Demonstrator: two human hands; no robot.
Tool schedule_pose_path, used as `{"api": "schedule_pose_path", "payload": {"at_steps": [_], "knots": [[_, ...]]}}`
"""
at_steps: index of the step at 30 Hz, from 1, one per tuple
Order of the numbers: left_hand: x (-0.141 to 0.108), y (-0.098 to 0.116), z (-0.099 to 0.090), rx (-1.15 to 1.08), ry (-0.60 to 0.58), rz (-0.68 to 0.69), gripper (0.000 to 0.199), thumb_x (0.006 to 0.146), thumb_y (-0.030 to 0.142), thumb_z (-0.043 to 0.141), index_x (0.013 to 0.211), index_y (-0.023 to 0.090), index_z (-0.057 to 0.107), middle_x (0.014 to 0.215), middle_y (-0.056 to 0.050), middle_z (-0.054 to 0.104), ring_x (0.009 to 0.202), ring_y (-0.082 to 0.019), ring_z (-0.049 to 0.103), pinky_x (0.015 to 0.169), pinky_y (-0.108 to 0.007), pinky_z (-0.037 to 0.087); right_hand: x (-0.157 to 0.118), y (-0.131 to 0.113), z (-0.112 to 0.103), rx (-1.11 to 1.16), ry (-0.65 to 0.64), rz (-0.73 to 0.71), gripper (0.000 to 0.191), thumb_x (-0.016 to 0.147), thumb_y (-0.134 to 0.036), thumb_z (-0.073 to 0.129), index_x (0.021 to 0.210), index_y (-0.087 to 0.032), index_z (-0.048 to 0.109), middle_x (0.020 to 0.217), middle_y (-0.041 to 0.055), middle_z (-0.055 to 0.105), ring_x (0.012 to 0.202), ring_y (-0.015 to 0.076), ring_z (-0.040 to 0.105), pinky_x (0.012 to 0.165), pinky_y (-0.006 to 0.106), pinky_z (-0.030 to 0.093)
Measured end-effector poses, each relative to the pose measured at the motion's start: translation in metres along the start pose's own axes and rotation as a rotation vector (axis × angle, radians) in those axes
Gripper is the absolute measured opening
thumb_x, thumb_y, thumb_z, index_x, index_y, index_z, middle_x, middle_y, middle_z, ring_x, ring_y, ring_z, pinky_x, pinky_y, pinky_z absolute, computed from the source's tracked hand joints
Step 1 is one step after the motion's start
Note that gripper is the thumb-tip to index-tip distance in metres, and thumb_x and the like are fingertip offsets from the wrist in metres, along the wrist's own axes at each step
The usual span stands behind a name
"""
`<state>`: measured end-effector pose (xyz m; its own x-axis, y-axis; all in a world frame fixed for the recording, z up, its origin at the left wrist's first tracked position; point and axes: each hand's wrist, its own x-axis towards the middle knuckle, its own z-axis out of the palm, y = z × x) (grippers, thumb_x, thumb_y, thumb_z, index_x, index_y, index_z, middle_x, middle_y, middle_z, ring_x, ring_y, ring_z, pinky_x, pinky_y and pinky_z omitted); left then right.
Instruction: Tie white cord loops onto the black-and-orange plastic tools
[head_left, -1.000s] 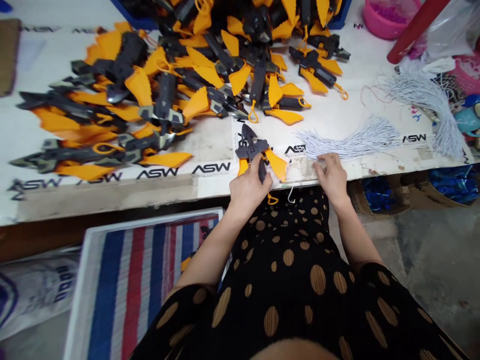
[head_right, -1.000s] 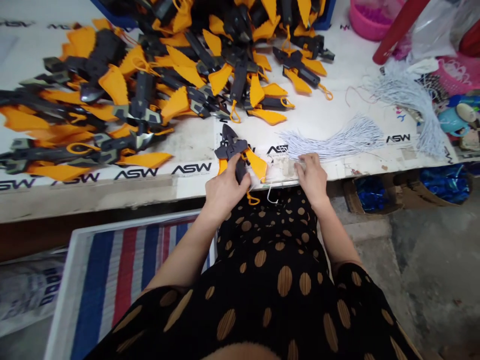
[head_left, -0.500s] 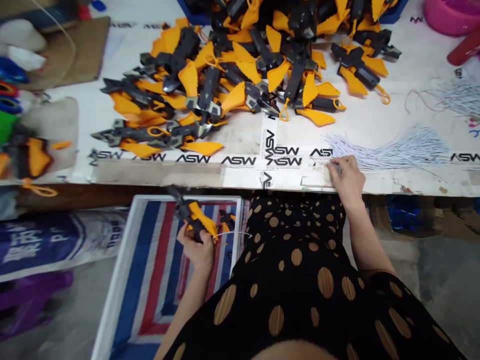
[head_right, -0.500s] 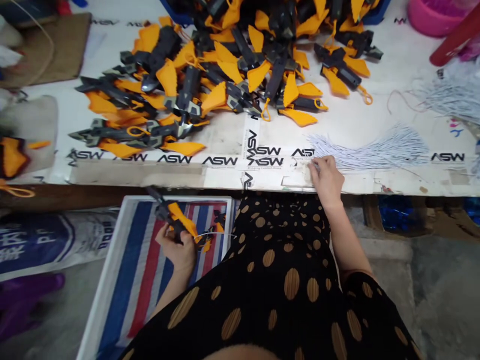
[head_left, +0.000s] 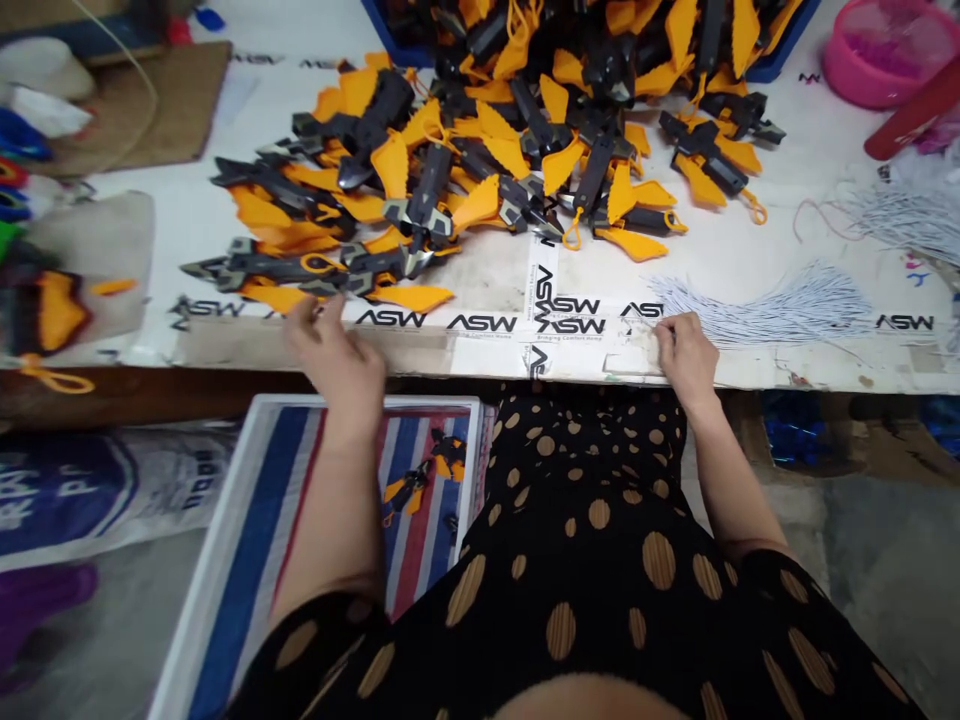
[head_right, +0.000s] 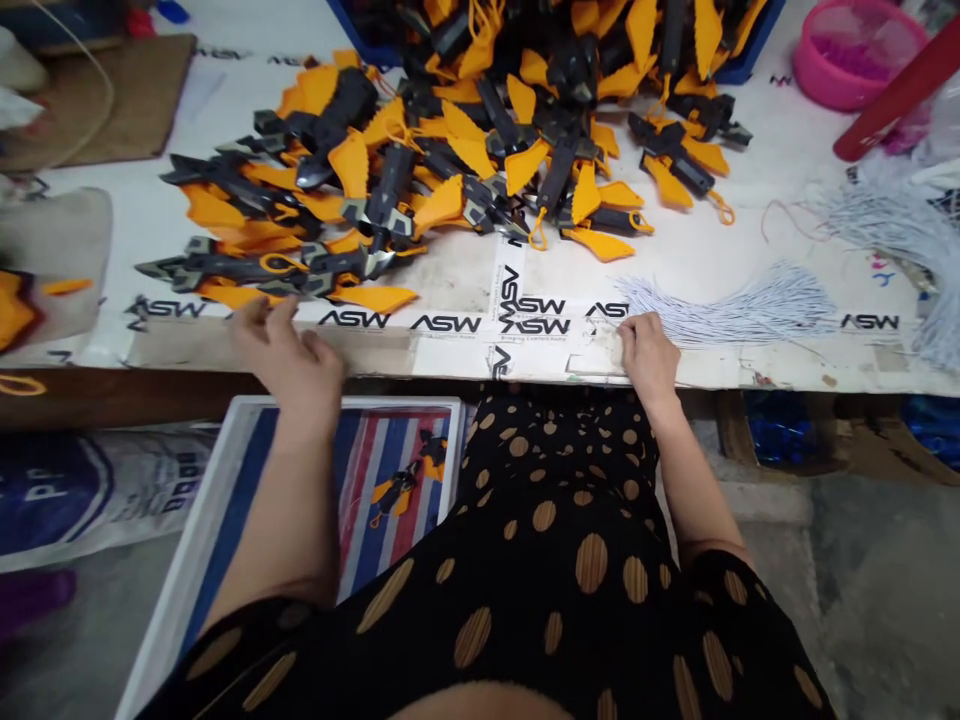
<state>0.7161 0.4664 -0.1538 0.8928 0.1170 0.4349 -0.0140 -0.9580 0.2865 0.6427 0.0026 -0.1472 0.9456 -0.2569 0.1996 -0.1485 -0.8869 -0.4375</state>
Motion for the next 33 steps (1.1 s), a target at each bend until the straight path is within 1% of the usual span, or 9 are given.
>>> {"api": "schedule_pose_path", "payload": {"at_steps": [3, 5, 7, 13, 19, 23, 26, 28, 33], "knots": [[0.049, -0.001, 0.007, 0.086, -0.193, 0.010, 0.061, 0.087, 0.014, 0.060, 0.147, 0.011, 0.048, 0.158, -0.016, 0.038, 0.145, -0.037, 0.032, 0.118, -0.060, 0.024, -0.003, 0.000, -0.001, 0.075, 0.004, 0.020, 0.026, 0.102, -0.036, 0.042, 0.109, -0.021, 0.063, 0.112, 0.0089, 0.070, 0.098, 0.0240, 0.065, 0.078, 0.033, 0.046], [0.065, -0.006, 0.012, 0.115, -0.270, 0.001, 0.055, 0.090, 0.013, 0.055, 0.145, 0.010, 0.048, 0.149, -0.015, 0.050, 0.139, -0.033, 0.039, 0.118, -0.061, 0.023, -0.004, 0.001, -0.002, 0.126, -0.005, 0.005, 0.027, 0.102, -0.035, 0.042, 0.112, -0.022, 0.062, 0.114, 0.0085, 0.070, 0.102, 0.0230, 0.065, 0.084, 0.033, 0.046], [0.070, -0.013, 0.015, 0.123, -0.278, 0.012, 0.048, 0.091, 0.016, 0.052, 0.139, 0.012, 0.053, 0.140, -0.012, 0.058, 0.133, -0.030, 0.044, 0.118, -0.059, 0.022, -0.005, 0.002, -0.004, 0.156, -0.015, -0.025, 0.027, 0.102, -0.034, 0.041, 0.113, -0.022, 0.063, 0.117, 0.0076, 0.070, 0.106, 0.0216, 0.065, 0.087, 0.032, 0.046], [0.040, -0.011, 0.012, -0.086, -0.280, 0.094, 0.047, 0.071, 0.034, 0.074, 0.115, 0.022, 0.064, 0.120, -0.009, 0.059, 0.123, -0.030, 0.048, 0.115, -0.052, 0.036, -0.005, -0.007, -0.010, 0.052, -0.095, -0.014, 0.029, 0.103, -0.030, 0.038, 0.116, -0.021, 0.062, 0.121, 0.0085, 0.066, 0.100, 0.0232, 0.064, 0.080, 0.032, 0.047], [0.016, -0.001, 0.003, -0.145, -0.134, 0.109, 0.030, 0.080, 0.037, 0.066, 0.105, 0.019, 0.065, 0.110, -0.009, 0.064, 0.114, -0.028, 0.056, 0.110, -0.049, 0.043, 0.012, -0.026, -0.009, -0.088, -0.168, -0.018, 0.035, 0.101, -0.039, 0.049, 0.127, -0.021, 0.063, 0.130, 0.0118, 0.060, 0.094, 0.0266, 0.065, 0.072, 0.034, 0.046], [0.012, -0.001, -0.020, -0.102, 0.112, 0.056, 0.030, 0.084, 0.046, 0.062, 0.098, 0.019, 0.067, 0.103, -0.013, 0.071, 0.103, -0.031, 0.063, 0.100, -0.052, 0.049, 0.012, -0.026, -0.013, -0.048, -0.163, 0.021, 0.032, 0.100, -0.037, 0.053, 0.124, -0.020, 0.066, 0.128, 0.0117, 0.061, 0.094, 0.0269, 0.065, 0.074, 0.035, 0.047], [0.012, 0.014, -0.046, -0.133, 0.273, 0.045, 0.040, 0.084, 0.054, 0.063, 0.096, 0.017, 0.070, 0.099, -0.013, 0.073, 0.098, -0.032, 0.067, 0.094, -0.053, 0.051, 0.005, -0.025, -0.016, -0.004, -0.122, 0.004, 0.031, 0.101, -0.039, 0.053, 0.123, -0.022, 0.066, 0.126, 0.0093, 0.062, 0.097, 0.0257, 0.066, 0.074, 0.033, 0.047], [0.015, 0.034, -0.064, -0.187, 0.252, 0.081, 0.044, 0.083, 0.057, 0.066, 0.098, 0.015, 0.073, 0.097, -0.011, 0.074, 0.094, -0.031, 0.068, 0.092, -0.050, 0.052, 0.004, -0.028, -0.014, -0.017, -0.142, 0.009, 0.030, 0.102, -0.039, 0.052, 0.122, -0.023, 0.067, 0.124, 0.0091, 0.063, 0.098, 0.0254, 0.066, 0.075, 0.033, 0.046], [0.033, 0.102, -0.106, -0.390, 0.067, 0.178, 0.037, 0.081, 0.051, 0.070, 0.096, 0.018, 0.076, 0.091, -0.002, 0.074, 0.095, -0.027, 0.070, 0.094, -0.048, 0.054, 0.024, -0.043, -0.005, -0.138, -0.243, 0.029, 0.030, 0.104, -0.033, 0.047, 0.120, -0.019, 0.068, 0.122, 0.0129, 0.065, 0.096, 0.0256, 0.066, 0.075, 0.033, 0.045]]}}
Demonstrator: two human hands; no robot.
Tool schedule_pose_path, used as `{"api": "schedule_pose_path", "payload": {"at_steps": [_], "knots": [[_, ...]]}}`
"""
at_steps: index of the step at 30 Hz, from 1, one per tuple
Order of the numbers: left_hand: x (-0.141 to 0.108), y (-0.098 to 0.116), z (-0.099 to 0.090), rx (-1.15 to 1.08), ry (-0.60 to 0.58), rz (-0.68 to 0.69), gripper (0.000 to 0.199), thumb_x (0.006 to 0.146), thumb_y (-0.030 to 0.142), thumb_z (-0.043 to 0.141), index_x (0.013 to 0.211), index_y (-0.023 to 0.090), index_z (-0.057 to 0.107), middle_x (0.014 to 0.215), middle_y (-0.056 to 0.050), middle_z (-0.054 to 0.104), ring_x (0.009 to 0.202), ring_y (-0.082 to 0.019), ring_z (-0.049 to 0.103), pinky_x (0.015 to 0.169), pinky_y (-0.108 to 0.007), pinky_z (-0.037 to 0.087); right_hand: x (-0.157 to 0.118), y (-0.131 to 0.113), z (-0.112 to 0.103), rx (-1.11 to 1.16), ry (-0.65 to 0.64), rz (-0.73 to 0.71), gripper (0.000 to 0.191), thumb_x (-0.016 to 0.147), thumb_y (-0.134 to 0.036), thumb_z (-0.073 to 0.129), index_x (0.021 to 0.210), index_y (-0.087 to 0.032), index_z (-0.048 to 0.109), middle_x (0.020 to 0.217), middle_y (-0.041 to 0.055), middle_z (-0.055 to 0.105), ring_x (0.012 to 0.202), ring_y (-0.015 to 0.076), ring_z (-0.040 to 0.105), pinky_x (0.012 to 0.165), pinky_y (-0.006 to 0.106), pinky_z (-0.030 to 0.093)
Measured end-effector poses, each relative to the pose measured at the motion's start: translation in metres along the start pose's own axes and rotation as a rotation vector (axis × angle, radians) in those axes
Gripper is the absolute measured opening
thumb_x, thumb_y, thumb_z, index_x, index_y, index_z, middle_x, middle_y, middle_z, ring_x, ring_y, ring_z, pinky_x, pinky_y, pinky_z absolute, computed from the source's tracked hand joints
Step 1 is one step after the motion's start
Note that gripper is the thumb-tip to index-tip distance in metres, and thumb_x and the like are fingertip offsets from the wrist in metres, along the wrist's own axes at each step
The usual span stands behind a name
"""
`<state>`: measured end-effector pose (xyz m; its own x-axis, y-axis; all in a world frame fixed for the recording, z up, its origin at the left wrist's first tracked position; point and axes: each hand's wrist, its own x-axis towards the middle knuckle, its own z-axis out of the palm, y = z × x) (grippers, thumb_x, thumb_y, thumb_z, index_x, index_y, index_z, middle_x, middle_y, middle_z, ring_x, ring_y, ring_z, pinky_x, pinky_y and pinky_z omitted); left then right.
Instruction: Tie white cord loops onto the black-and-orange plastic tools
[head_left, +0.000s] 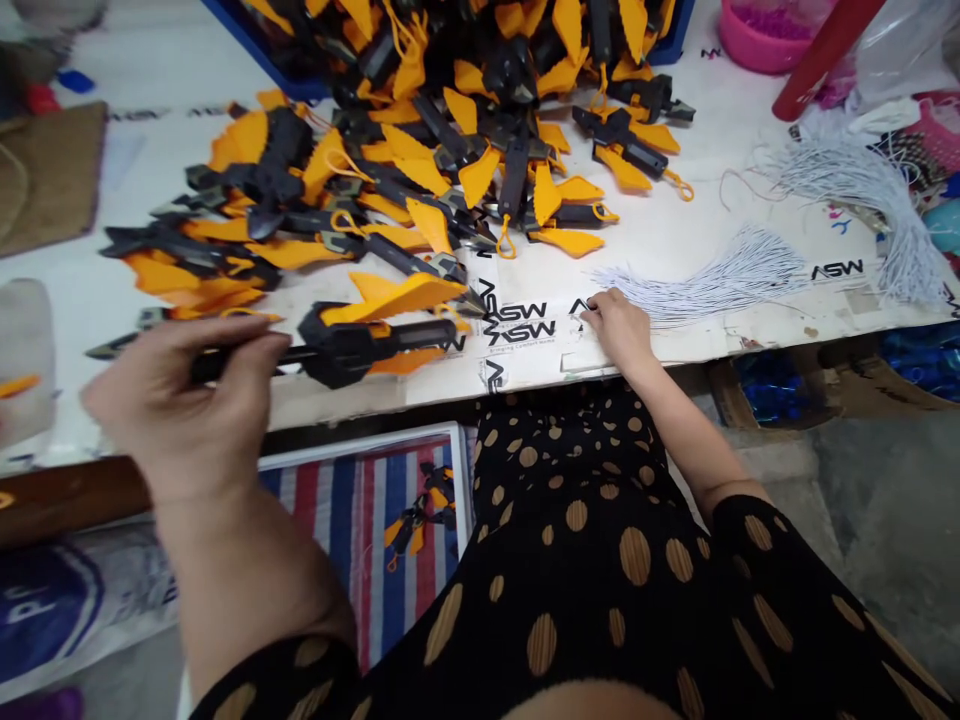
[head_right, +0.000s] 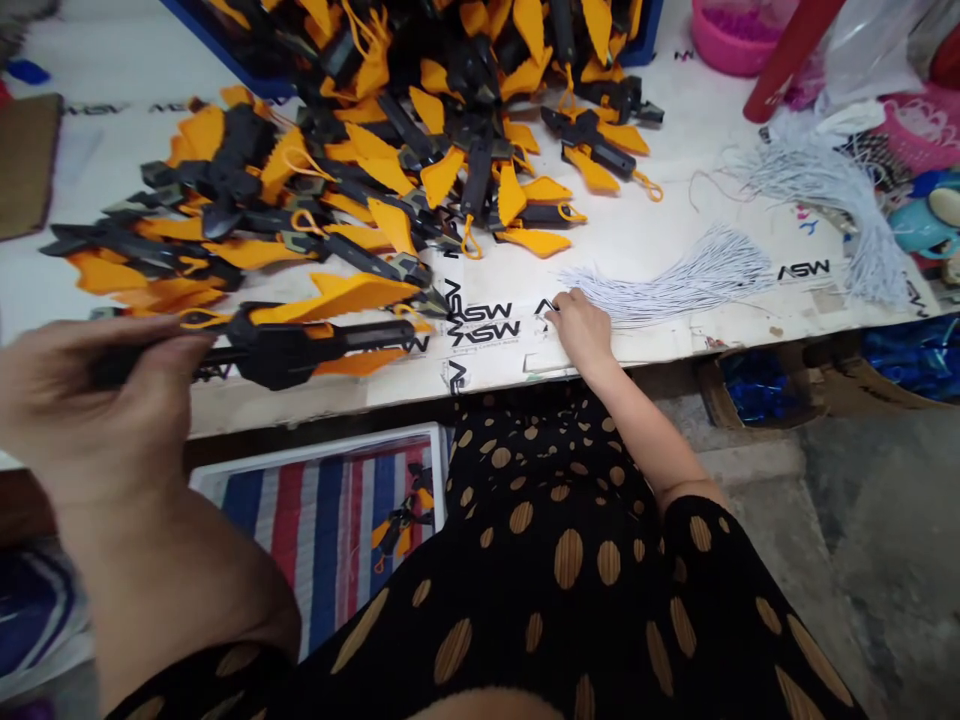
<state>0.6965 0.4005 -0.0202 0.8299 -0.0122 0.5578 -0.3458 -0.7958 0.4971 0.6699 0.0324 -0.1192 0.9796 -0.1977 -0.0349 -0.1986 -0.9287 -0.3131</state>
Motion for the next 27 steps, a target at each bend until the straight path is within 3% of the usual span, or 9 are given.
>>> {"api": "schedule_pose_path", "payload": {"at_steps": [3, 5, 10, 13, 15, 18, 22, 24, 27], "knots": [[0.021, 0.030, 0.008, -0.158, -0.205, -0.012, 0.034, 0.077, 0.048, 0.076, 0.100, 0.023, 0.076, 0.090, 0.000, 0.074, 0.091, -0.023, 0.069, 0.093, -0.043, 0.055, 0.010, -0.007, -0.004, -0.103, -0.066, -0.047, 0.030, 0.104, -0.026, 0.042, 0.115, -0.014, 0.067, 0.122, 0.0158, 0.065, 0.098, 0.0258, 0.067, 0.074, 0.033, 0.044], [0.035, 0.039, 0.028, -0.256, -0.420, -0.010, 0.034, 0.076, 0.045, 0.077, 0.102, 0.022, 0.076, 0.091, -0.001, 0.075, 0.084, -0.020, 0.068, 0.085, -0.036, 0.055, 0.010, -0.009, -0.009, -0.140, -0.092, -0.067, 0.031, 0.104, -0.023, 0.039, 0.115, -0.010, 0.066, 0.123, 0.0185, 0.065, 0.099, 0.0273, 0.067, 0.074, 0.033, 0.044], [0.060, 0.042, 0.133, -0.509, -0.905, -0.028, 0.032, 0.074, 0.035, 0.078, 0.099, 0.015, 0.074, 0.081, -0.003, 0.072, 0.076, -0.016, 0.065, 0.073, -0.028, 0.052, -0.018, -0.002, -0.022, 0.155, 0.033, -0.144, 0.023, 0.104, -0.027, 0.044, 0.111, -0.014, 0.061, 0.116, 0.0144, 0.069, 0.095, 0.0255, 0.068, 0.077, 0.033, 0.047], [0.060, 0.044, 0.199, -0.603, -1.037, -0.023, 0.029, 0.073, 0.029, 0.081, 0.097, 0.015, 0.073, 0.083, -0.003, 0.071, 0.077, -0.016, 0.066, 0.072, -0.027, 0.051, -0.039, 0.006, -0.028, 0.503, 0.136, -0.182, 0.020, 0.104, -0.030, 0.043, 0.112, -0.019, 0.057, 0.098, 0.0071, 0.071, 0.081, 0.0184, 0.067, 0.077, 0.031, 0.050], [0.057, 0.045, 0.227, -0.638, -1.081, -0.057, 0.024, 0.072, 0.023, 0.081, 0.093, 0.016, 0.072, 0.081, -0.002, 0.070, 0.073, -0.015, 0.065, 0.069, -0.026, 0.050, -0.052, 0.012, -0.030, 0.677, 0.121, -0.200, 0.023, 0.104, -0.033, 0.043, 0.119, -0.020, 0.055, 0.092, 0.0034, 0.071, 0.071, 0.0145, 0.065, 0.072, 0.029, 0.052], [0.054, 0.034, 0.236, -0.657, -1.126, -0.083, 0.025, 0.071, 0.019, 0.082, 0.095, 0.018, 0.074, 0.074, -0.001, 0.067, 0.066, -0.014, 0.062, 0.064, -0.026, 0.048, -0.065, 0.023, -0.031, 0.791, 0.029, -0.193, 0.024, 0.103, -0.036, 0.047, 0.118, -0.021, 0.057, 0.090, 0.0022, 0.071, 0.066, 0.0122, 0.064, 0.068, 0.027, 0.054], [0.062, 0.000, 0.216, -0.616, -1.223, -0.125, 0.031, 0.067, 0.020, 0.088, 0.096, 0.019, 0.076, 0.068, -0.001, 0.064, 0.058, -0.014, 0.060, 0.058, -0.027, 0.047, -0.079, 0.040, -0.023, 0.888, -0.060, -0.126, 0.023, 0.100, -0.041, 0.054, 0.111, -0.021, 0.060, 0.090, 0.0030, 0.073, 0.065, 0.0121, 0.065, 0.065, 0.026, 0.055], [0.067, -0.013, 0.208, -0.580, -1.177, -0.155, 0.032, 0.065, 0.022, 0.090, 0.093, 0.019, 0.076, 0.068, -0.001, 0.065, 0.059, -0.015, 0.061, 0.058, -0.028, 0.049, -0.083, 0.044, -0.018, 0.913, -0.084, -0.108, 0.024, 0.100, -0.042, 0.055, 0.110, -0.021, 0.061, 0.092, 0.0038, 0.074, 0.066, 0.0125, 0.066, 0.066, 0.027, 0.055], [0.070, -0.013, 0.213, -0.560, -0.983, -0.126, 0.029, 0.069, 0.025, 0.086, 0.094, 0.017, 0.074, 0.070, -0.001, 0.065, 0.062, -0.015, 0.061, 0.061, -0.027, 0.048, -0.087, 0.040, -0.012, 0.877, -0.072, -0.114, 0.023, 0.098, -0.041, 0.058, 0.107, -0.021, 0.063, 0.089, 0.0038, 0.074, 0.070, 0.0141, 0.067, 0.068, 0.027, 0.054]]}}
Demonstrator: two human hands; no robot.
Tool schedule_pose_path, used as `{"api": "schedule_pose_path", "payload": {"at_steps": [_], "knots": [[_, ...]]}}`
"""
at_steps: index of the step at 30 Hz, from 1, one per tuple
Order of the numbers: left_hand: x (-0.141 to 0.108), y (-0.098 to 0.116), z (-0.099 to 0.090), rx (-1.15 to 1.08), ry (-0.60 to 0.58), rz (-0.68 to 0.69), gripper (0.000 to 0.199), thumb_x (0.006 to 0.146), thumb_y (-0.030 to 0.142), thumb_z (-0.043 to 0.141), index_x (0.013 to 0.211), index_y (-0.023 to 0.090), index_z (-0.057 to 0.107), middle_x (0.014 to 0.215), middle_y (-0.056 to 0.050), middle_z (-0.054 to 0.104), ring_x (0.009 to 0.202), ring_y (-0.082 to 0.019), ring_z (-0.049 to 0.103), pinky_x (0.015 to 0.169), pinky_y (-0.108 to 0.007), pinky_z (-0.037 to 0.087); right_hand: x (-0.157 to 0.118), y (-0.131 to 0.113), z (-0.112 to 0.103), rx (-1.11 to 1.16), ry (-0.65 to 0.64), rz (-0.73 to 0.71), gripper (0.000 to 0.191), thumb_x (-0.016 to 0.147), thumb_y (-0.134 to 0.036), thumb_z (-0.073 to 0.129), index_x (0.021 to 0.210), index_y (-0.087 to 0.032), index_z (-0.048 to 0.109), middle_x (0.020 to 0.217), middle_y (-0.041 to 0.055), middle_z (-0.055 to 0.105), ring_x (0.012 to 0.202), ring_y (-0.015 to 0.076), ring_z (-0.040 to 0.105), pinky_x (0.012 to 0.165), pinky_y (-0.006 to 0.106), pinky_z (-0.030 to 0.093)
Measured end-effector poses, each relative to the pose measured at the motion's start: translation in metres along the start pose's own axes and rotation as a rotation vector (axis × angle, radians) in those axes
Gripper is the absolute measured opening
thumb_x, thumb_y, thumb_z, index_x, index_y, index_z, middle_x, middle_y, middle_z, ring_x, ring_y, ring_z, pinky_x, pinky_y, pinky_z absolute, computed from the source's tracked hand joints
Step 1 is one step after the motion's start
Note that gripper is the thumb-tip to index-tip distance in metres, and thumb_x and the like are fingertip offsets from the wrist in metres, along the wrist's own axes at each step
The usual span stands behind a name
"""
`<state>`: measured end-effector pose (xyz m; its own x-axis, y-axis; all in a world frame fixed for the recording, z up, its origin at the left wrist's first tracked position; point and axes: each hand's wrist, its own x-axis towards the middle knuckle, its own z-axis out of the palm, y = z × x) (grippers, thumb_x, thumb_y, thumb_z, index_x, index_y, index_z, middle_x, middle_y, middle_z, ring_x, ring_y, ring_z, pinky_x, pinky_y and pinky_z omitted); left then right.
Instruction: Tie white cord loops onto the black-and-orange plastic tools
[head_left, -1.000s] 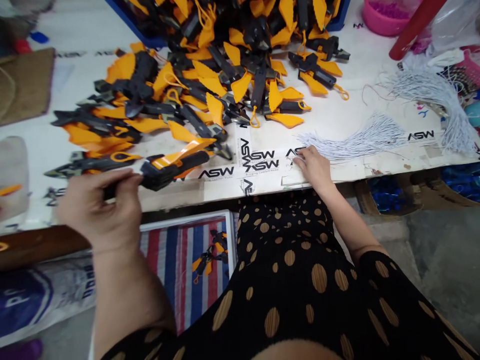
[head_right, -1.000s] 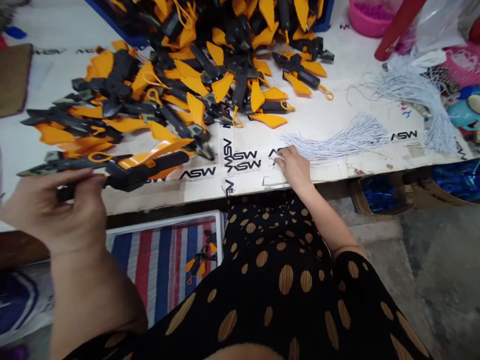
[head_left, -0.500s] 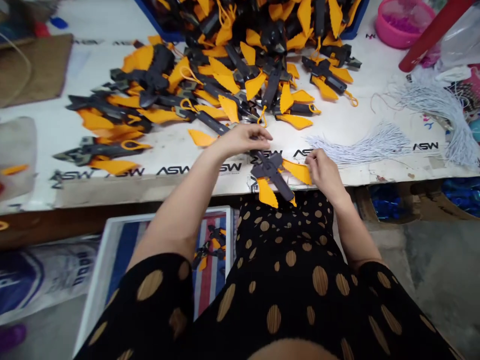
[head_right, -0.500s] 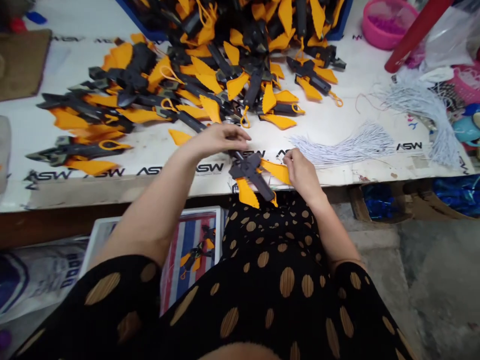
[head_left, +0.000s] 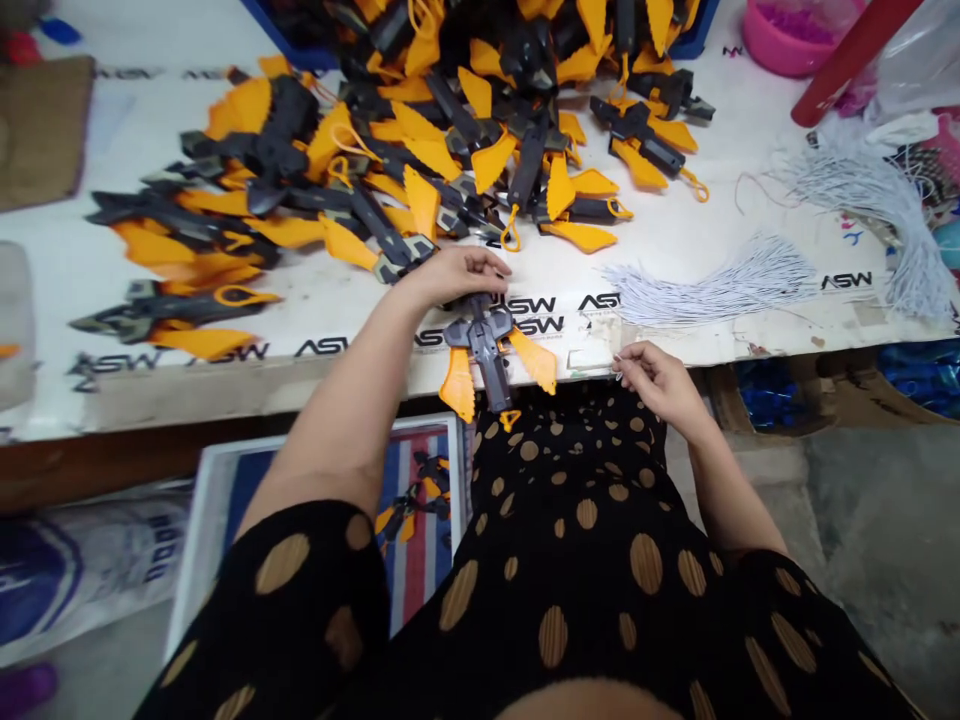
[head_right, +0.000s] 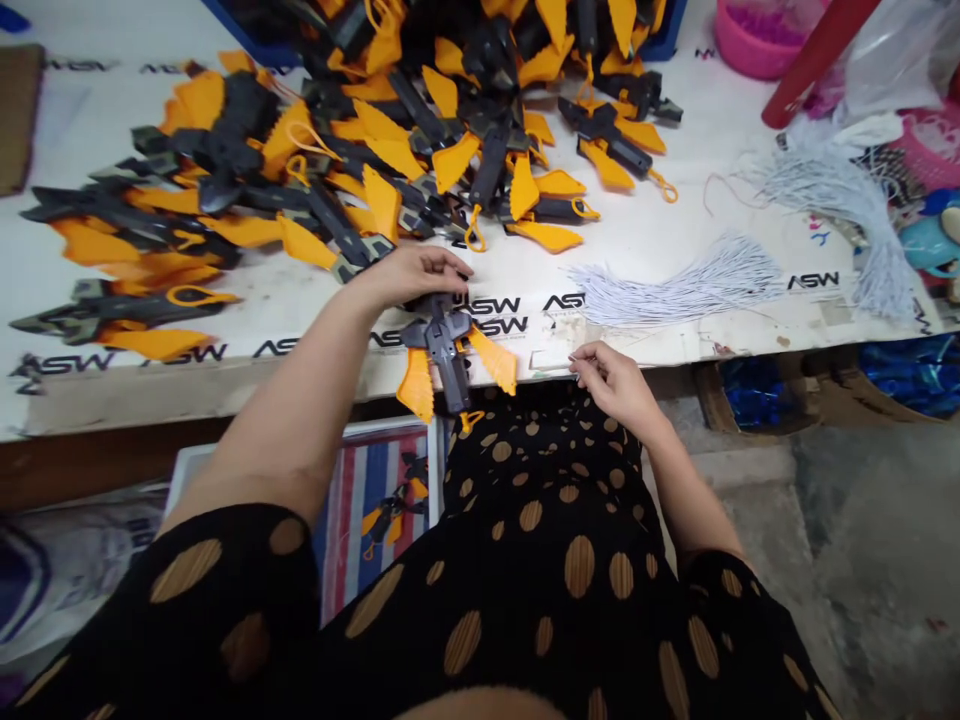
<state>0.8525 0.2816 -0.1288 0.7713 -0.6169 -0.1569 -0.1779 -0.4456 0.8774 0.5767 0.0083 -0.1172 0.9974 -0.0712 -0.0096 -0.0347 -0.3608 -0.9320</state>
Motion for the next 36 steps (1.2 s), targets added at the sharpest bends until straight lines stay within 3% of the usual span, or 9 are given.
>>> {"api": "schedule_pose_path", "payload": {"at_steps": [7, 10, 13, 16, 20, 24, 27, 31, 36], "knots": [[0.057, 0.008, 0.056, 0.064, 0.369, 0.194, 0.020, 0.076, 0.024, 0.076, 0.092, 0.014, 0.069, 0.074, 0.000, 0.060, 0.067, -0.015, 0.054, 0.067, -0.027, 0.045, 0.002, -0.023, 0.026, -0.091, -0.088, -0.100, 0.016, 0.099, -0.032, 0.055, 0.106, -0.021, 0.065, 0.081, 0.0016, 0.072, 0.068, 0.0139, 0.068, 0.064, 0.025, 0.049], [0.053, 0.014, 0.067, 0.119, 0.436, 0.273, 0.014, 0.080, 0.024, 0.074, 0.090, 0.016, 0.068, 0.089, -0.003, 0.065, 0.081, -0.018, 0.060, 0.079, -0.030, 0.049, 0.001, -0.026, 0.032, -0.126, -0.118, -0.133, 0.014, 0.098, -0.028, 0.055, 0.103, -0.020, 0.065, 0.079, 0.0005, 0.070, 0.064, 0.0125, 0.065, 0.063, 0.024, 0.048], [0.006, 0.032, 0.076, 0.133, 0.536, 0.393, 0.009, 0.090, 0.026, 0.065, 0.095, 0.020, 0.069, 0.101, -0.005, 0.069, 0.098, -0.019, 0.063, 0.089, -0.031, 0.049, -0.001, -0.021, 0.033, -0.194, -0.111, -0.191, 0.013, 0.098, -0.025, 0.055, 0.100, -0.020, 0.067, 0.086, 0.0024, 0.071, 0.066, 0.0121, 0.063, 0.065, 0.024, 0.048], [-0.069, 0.052, 0.102, 0.113, 0.631, 0.413, 0.010, 0.094, 0.026, 0.062, 0.093, 0.021, 0.070, 0.097, -0.003, 0.071, 0.094, -0.017, 0.063, 0.085, -0.030, 0.049, -0.004, -0.011, 0.036, -0.224, -0.098, -0.236, 0.014, 0.099, -0.025, 0.056, 0.100, -0.020, 0.069, 0.088, 0.0032, 0.071, 0.068, 0.0122, 0.062, 0.067, 0.024, 0.049], [-0.155, 0.051, 0.165, 0.024, 0.538, 0.263, 0.013, 0.092, 0.031, 0.066, 0.085, 0.021, 0.067, 0.075, 0.002, 0.066, 0.059, -0.010, 0.055, 0.058, -0.023, 0.044, -0.005, 0.001, 0.043, -0.273, -0.069, -0.320, 0.016, 0.100, -0.023, 0.055, 0.102, -0.021, 0.070, 0.097, 0.0063, 0.072, 0.087, 0.0162, 0.068, 0.081, 0.027, 0.053], [-0.182, 0.027, 0.209, 0.028, 0.486, -0.034, 0.029, 0.081, 0.044, 0.079, 0.093, 0.022, 0.064, 0.078, 0.002, 0.068, 0.053, -0.010, 0.057, 0.056, -0.024, 0.045, -0.004, 0.007, 0.051, -0.354, -0.083, -0.320, 0.019, 0.101, -0.023, 0.053, 0.106, -0.021, 0.071, 0.104, 0.0079, 0.072, 0.095, 0.0179, 0.070, 0.084, 0.028, 0.054], [-0.177, 0.018, 0.209, 0.133, 0.540, -0.072, 0.028, 0.086, 0.047, 0.074, 0.097, 0.023, 0.065, 0.078, 0.001, 0.070, 0.053, -0.012, 0.057, 0.059, -0.026, 0.045, -0.003, 0.007, 0.057, -0.391, -0.100, -0.303, 0.020, 0.101, -0.023, 0.052, 0.108, -0.022, 0.070, 0.107, 0.0079, 0.072, 0.096, 0.0183, 0.070, 0.083, 0.029, 0.054], [-0.172, 0.020, 0.192, 0.261, 0.602, 0.053, 0.023, 0.093, 0.041, 0.065, 0.104, 0.021, 0.070, 0.094, -0.006, 0.073, 0.058, -0.013, 0.056, 0.063, -0.027, 0.045, -0.004, 0.005, 0.061, -0.372, -0.088, -0.303, 0.019, 0.102, -0.025, 0.052, 0.107, -0.023, 0.070, 0.105, 0.0070, 0.072, 0.093, 0.0173, 0.069, 0.081, 0.028, 0.053], [-0.173, 0.023, 0.191, 0.136, 0.566, 0.069, 0.021, 0.094, 0.040, 0.062, 0.093, 0.020, 0.069, 0.095, -0.006, 0.072, 0.059, -0.012, 0.056, 0.064, -0.027, 0.046, -0.003, 0.005, 0.064, -0.399, -0.057, -0.314, 0.018, 0.102, -0.027, 0.053, 0.104, -0.022, 0.070, 0.102, 0.0058, 0.072, 0.088, 0.0156, 0.069, 0.076, 0.025, 0.050]]}}
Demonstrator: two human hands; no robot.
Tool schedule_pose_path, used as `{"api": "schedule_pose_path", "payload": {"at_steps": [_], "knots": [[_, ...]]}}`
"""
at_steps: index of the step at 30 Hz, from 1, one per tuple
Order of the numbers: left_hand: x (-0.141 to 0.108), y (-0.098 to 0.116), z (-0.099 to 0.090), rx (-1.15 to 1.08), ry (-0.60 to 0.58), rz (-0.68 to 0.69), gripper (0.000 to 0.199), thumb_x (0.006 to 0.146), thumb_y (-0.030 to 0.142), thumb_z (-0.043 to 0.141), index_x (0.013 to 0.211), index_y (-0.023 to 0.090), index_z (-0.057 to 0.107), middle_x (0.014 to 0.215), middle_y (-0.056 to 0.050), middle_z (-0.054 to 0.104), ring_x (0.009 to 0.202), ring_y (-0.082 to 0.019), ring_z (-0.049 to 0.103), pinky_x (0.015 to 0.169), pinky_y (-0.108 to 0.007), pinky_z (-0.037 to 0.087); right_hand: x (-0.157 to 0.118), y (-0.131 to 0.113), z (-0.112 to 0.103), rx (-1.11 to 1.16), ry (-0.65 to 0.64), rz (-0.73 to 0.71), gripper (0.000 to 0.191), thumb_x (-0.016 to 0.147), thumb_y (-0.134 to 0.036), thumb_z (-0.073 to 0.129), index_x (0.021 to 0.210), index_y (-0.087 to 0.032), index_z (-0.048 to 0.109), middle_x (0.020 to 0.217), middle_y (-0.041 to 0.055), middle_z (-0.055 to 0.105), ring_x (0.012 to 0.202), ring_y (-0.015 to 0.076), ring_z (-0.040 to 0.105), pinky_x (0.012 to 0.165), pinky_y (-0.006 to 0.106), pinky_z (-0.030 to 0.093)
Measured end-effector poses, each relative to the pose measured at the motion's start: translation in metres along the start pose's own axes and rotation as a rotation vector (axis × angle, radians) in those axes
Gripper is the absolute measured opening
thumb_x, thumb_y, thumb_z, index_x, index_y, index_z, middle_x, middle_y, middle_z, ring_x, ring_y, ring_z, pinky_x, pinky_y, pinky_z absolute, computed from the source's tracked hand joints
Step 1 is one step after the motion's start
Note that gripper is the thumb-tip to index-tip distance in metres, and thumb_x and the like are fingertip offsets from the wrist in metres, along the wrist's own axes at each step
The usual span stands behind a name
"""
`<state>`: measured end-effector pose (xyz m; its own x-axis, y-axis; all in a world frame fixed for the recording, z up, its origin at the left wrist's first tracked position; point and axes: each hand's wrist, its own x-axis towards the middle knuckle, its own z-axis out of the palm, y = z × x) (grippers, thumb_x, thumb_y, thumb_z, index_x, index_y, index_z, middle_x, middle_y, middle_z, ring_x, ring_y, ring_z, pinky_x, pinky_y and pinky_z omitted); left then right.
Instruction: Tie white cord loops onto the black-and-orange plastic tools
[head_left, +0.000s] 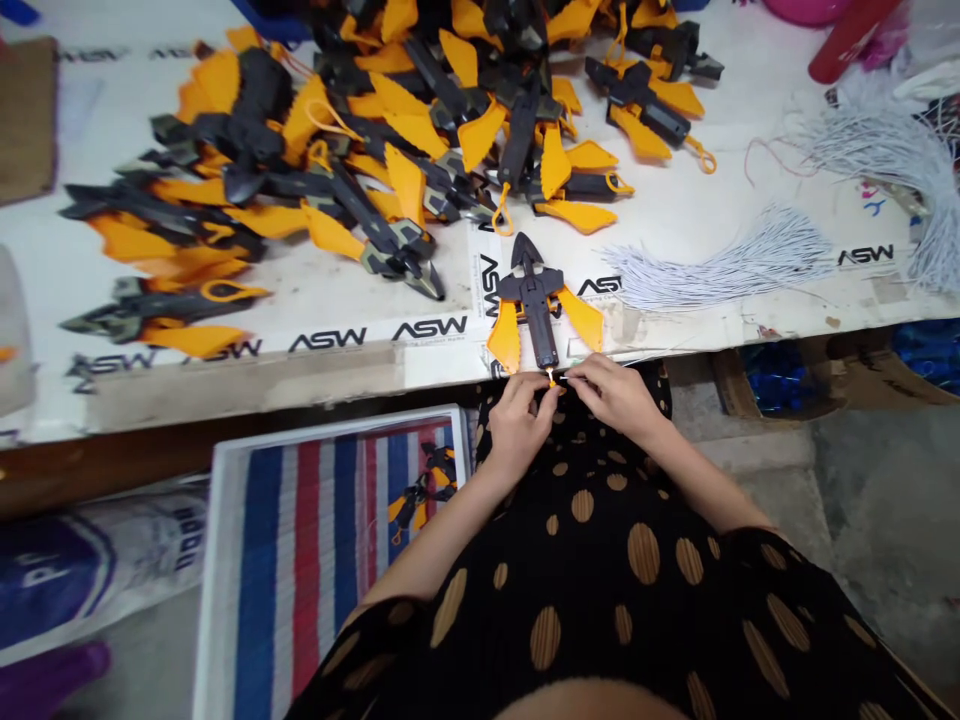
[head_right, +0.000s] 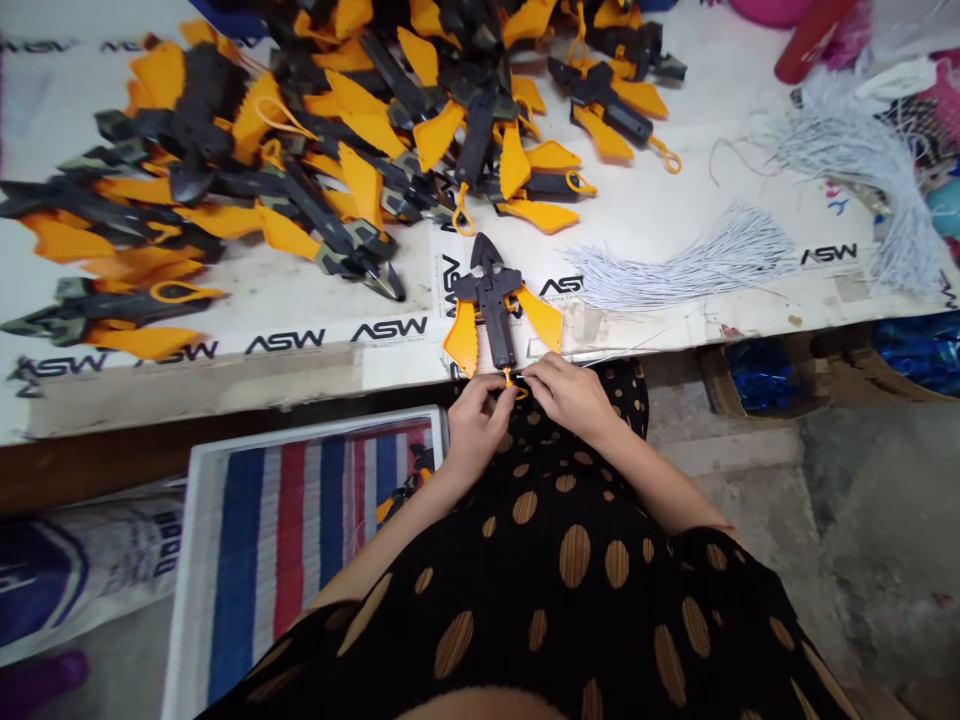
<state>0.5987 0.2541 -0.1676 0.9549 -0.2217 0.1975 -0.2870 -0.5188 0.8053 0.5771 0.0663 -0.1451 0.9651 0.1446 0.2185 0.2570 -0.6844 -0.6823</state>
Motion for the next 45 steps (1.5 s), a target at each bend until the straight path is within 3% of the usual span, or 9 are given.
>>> {"api": "schedule_pose_path", "payload": {"at_steps": [5, 12, 15, 19, 25, 31, 37, 41, 45], "knots": [[-0.004, -0.002, 0.006, -0.216, -0.136, -0.270, 0.023, 0.093, 0.043, 0.062, 0.097, 0.021, 0.066, 0.078, -0.001, 0.072, 0.064, -0.016, 0.067, 0.067, -0.026, 0.052, 0.006, -0.003, 0.008, -0.115, -0.019, 0.019, 0.019, 0.103, -0.026, 0.052, 0.106, -0.021, 0.070, 0.104, 0.0056, 0.072, 0.089, 0.0159, 0.069, 0.073, 0.024, 0.048], [0.001, -0.009, -0.003, -0.179, -0.214, -0.220, 0.021, 0.091, 0.043, 0.064, 0.096, 0.023, 0.070, 0.083, -0.002, 0.077, 0.073, -0.020, 0.073, 0.071, -0.029, 0.055, 0.009, -0.006, 0.017, -0.063, -0.051, 0.031, 0.017, 0.102, -0.024, 0.051, 0.104, -0.021, 0.068, 0.103, 0.0063, 0.072, 0.092, 0.0171, 0.069, 0.078, 0.026, 0.050], [0.004, -0.011, -0.005, -0.209, -0.249, -0.207, 0.022, 0.089, 0.043, 0.065, 0.094, 0.023, 0.071, 0.081, -0.002, 0.077, 0.072, -0.020, 0.073, 0.071, -0.029, 0.056, 0.006, -0.006, 0.018, 0.011, -0.010, 0.094, 0.014, 0.100, -0.023, 0.054, 0.100, -0.021, 0.068, 0.101, 0.0071, 0.072, 0.094, 0.0186, 0.069, 0.082, 0.028, 0.052], [0.007, -0.011, -0.006, -0.326, -0.303, -0.259, 0.027, 0.090, 0.048, 0.064, 0.091, 0.021, 0.072, 0.077, -0.002, 0.077, 0.069, -0.019, 0.072, 0.069, -0.028, 0.057, 0.002, -0.009, 0.017, 0.155, 0.022, 0.186, 0.015, 0.098, -0.022, 0.054, 0.108, -0.022, 0.065, 0.102, 0.0058, 0.074, 0.089, 0.0178, 0.071, 0.081, 0.029, 0.055], [0.010, -0.007, -0.006, -0.448, -0.370, -0.361, 0.037, 0.090, 0.054, 0.062, 0.082, 0.018, 0.067, 0.068, -0.002, 0.074, 0.045, -0.011, 0.052, 0.048, -0.023, 0.044, 0.004, -0.012, 0.014, -0.062, 0.041, 0.128, 0.016, 0.102, -0.026, 0.052, 0.107, -0.024, 0.067, 0.107, 0.0052, 0.077, 0.092, 0.0191, 0.073, 0.078, 0.028, 0.051], [0.012, -0.014, -0.003, -0.567, -0.339, -0.467, 0.052, 0.082, 0.066, 0.069, 0.099, 0.017, 0.063, 0.071, -0.004, 0.074, 0.045, -0.013, 0.059, 0.046, -0.023, 0.047, 0.008, -0.012, 0.011, -0.130, -0.006, 0.130, 0.011, 0.101, -0.028, 0.057, 0.106, -0.026, 0.067, 0.099, 0.0010, 0.079, 0.087, 0.0187, 0.074, 0.070, 0.026, 0.046], [0.015, -0.016, 0.002, -0.537, -0.296, -0.374, 0.053, 0.085, 0.070, 0.064, 0.102, 0.020, 0.060, 0.066, 0.002, 0.067, 0.048, -0.013, 0.062, 0.043, -0.021, 0.048, 0.008, -0.014, 0.015, -0.215, -0.017, 0.083, 0.016, 0.103, -0.028, 0.052, 0.108, -0.026, 0.067, 0.099, 0.0013, 0.078, 0.085, 0.0180, 0.072, 0.068, 0.026, 0.045], [0.020, -0.017, 0.002, -0.524, -0.366, -0.312, 0.046, 0.094, 0.066, 0.053, 0.099, 0.021, 0.061, 0.071, 0.000, 0.069, 0.050, -0.014, 0.065, 0.046, -0.023, 0.048, 0.010, -0.017, 0.005, -0.221, -0.022, 0.025, 0.020, 0.104, -0.028, 0.050, 0.115, -0.025, 0.067, 0.111, 0.0042, 0.074, 0.092, 0.0173, 0.070, 0.068, 0.025, 0.047], [0.022, -0.017, 0.003, -0.459, -0.364, -0.278, 0.042, 0.096, 0.063, 0.051, 0.090, 0.022, 0.061, 0.057, 0.003, 0.062, 0.049, -0.016, 0.065, 0.047, -0.024, 0.048, 0.014, -0.018, 0.001, -0.245, -0.087, -0.051, 0.028, 0.103, -0.034, 0.051, 0.125, -0.025, 0.067, 0.118, 0.0085, 0.065, 0.092, 0.0179, 0.067, 0.064, 0.026, 0.048]]}}
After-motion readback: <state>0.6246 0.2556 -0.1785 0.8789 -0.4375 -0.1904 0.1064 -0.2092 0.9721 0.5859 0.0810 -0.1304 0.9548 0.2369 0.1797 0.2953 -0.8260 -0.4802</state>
